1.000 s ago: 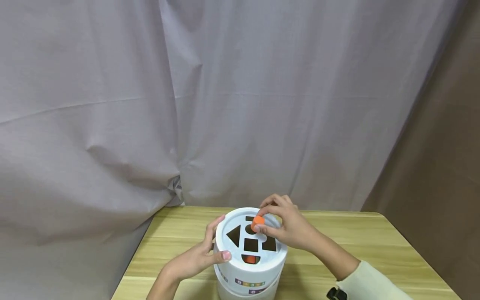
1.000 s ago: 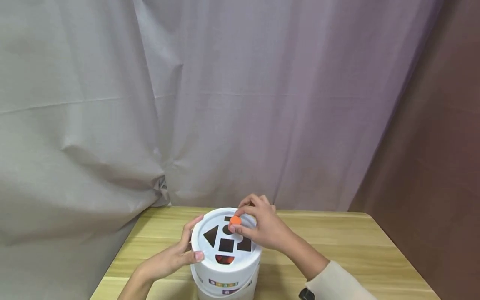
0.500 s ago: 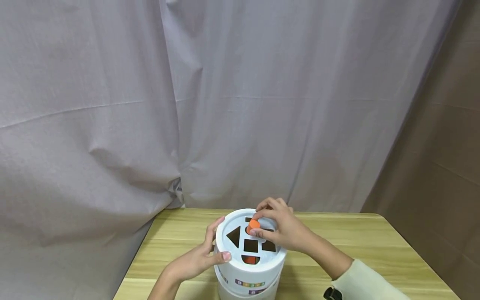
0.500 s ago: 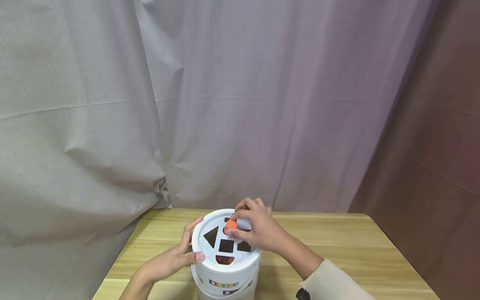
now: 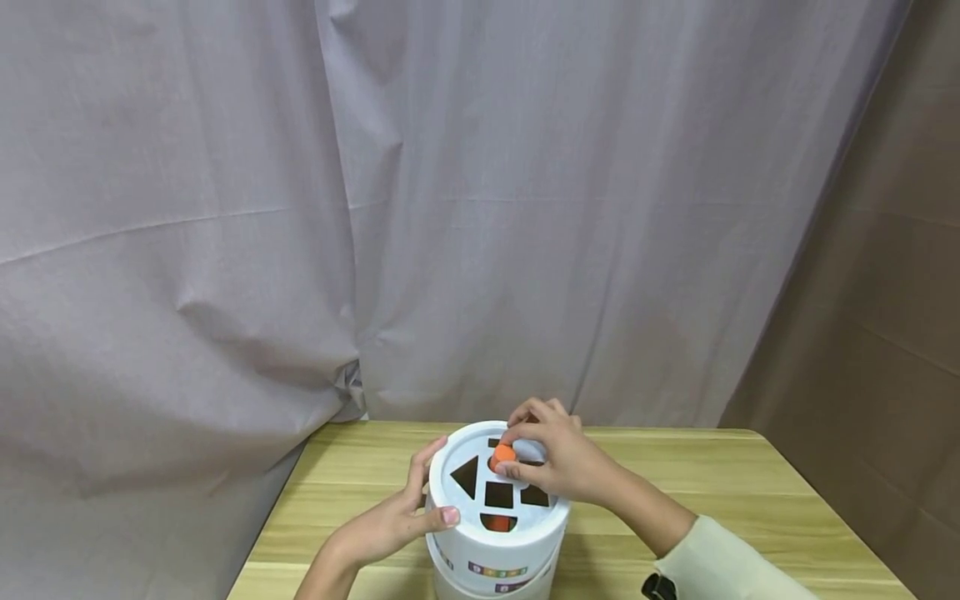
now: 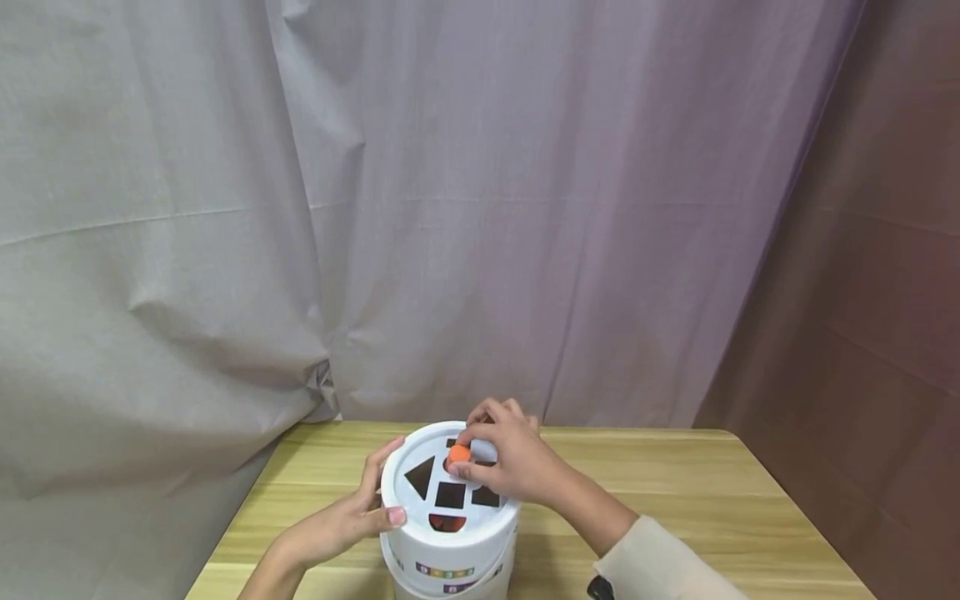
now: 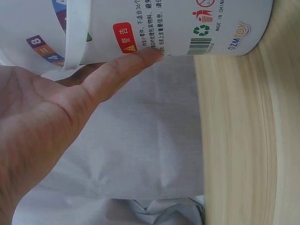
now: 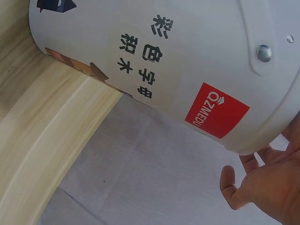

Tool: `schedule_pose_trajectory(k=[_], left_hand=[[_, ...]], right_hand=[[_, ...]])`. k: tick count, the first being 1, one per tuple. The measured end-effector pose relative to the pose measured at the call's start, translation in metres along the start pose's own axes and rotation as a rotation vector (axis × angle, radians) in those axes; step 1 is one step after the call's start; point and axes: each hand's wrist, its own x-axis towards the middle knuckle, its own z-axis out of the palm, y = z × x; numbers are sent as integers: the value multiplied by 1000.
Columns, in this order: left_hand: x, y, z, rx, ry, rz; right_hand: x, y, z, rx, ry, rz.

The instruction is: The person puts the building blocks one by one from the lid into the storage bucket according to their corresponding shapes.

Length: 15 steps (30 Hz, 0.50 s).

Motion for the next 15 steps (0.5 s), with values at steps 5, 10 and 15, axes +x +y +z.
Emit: schedule_pose_trajectory(k=[5, 10, 15], left_hand=[[0, 2, 0, 5, 1, 2], [-1, 4, 0, 13, 5, 13], [-2, 2, 0, 9, -1, 12]], right_hand=[[0, -2, 0, -6, -7, 4], [-1, -3, 0, -10, -7, 17], [-6, -1, 0, -9, -9, 32]])
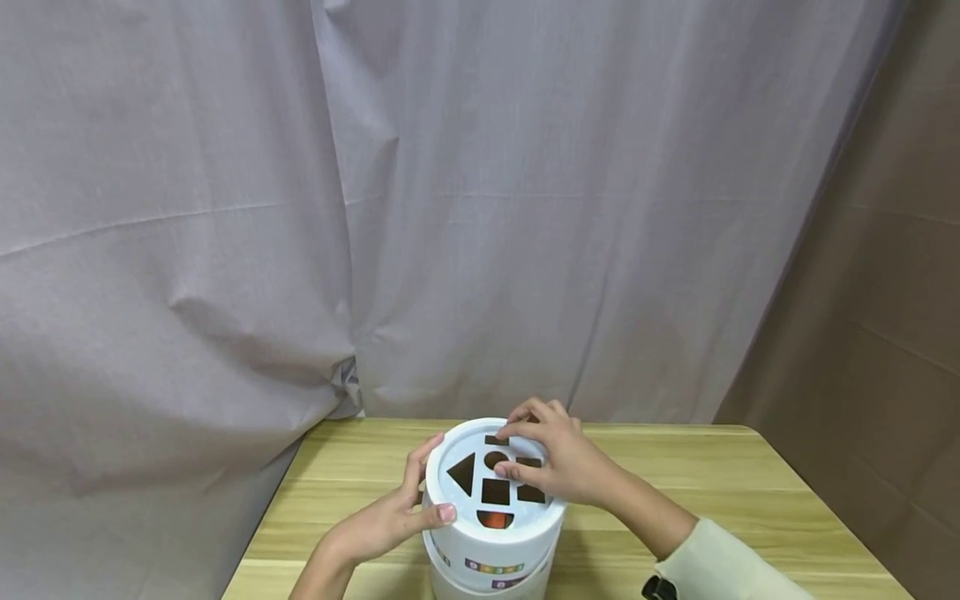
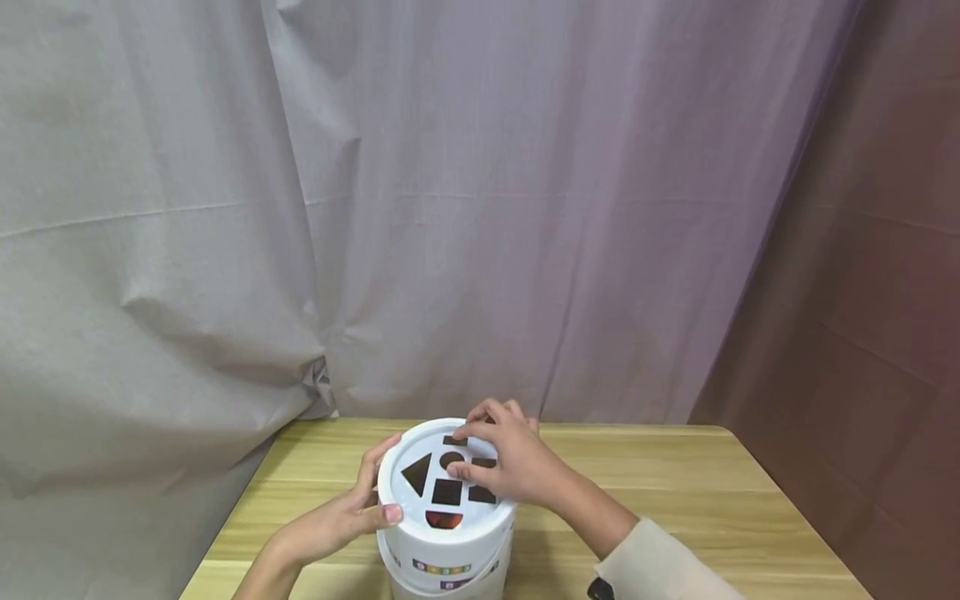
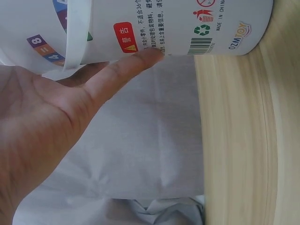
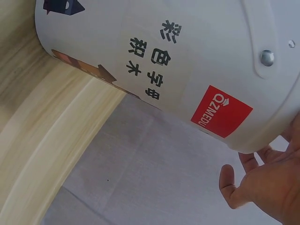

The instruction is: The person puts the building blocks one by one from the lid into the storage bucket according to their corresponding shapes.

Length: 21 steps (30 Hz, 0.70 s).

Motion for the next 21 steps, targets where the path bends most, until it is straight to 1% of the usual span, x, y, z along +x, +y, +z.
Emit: schedule_pose_trajectory(k=[7, 11, 14, 16, 19, 21], left_hand=[[6, -6, -6, 12, -7, -24], [7, -10, -17, 64, 9, -31], [2, -15, -24, 129, 52, -38], [-1, -19, -30, 179, 92, -41], [-8, -25, -36, 261, 169, -55], [-12, -28, -39, 341, 224, -70]], right_hand=[[-7, 5, -3, 4, 30, 3], [-12, 12, -2, -9, 71, -9], [-21, 19, 0, -19, 99, -12], [-28, 24, 1, -35, 112, 0], [-38, 30, 2, -47, 120, 36], [-44, 33, 3, -62, 120, 70]])
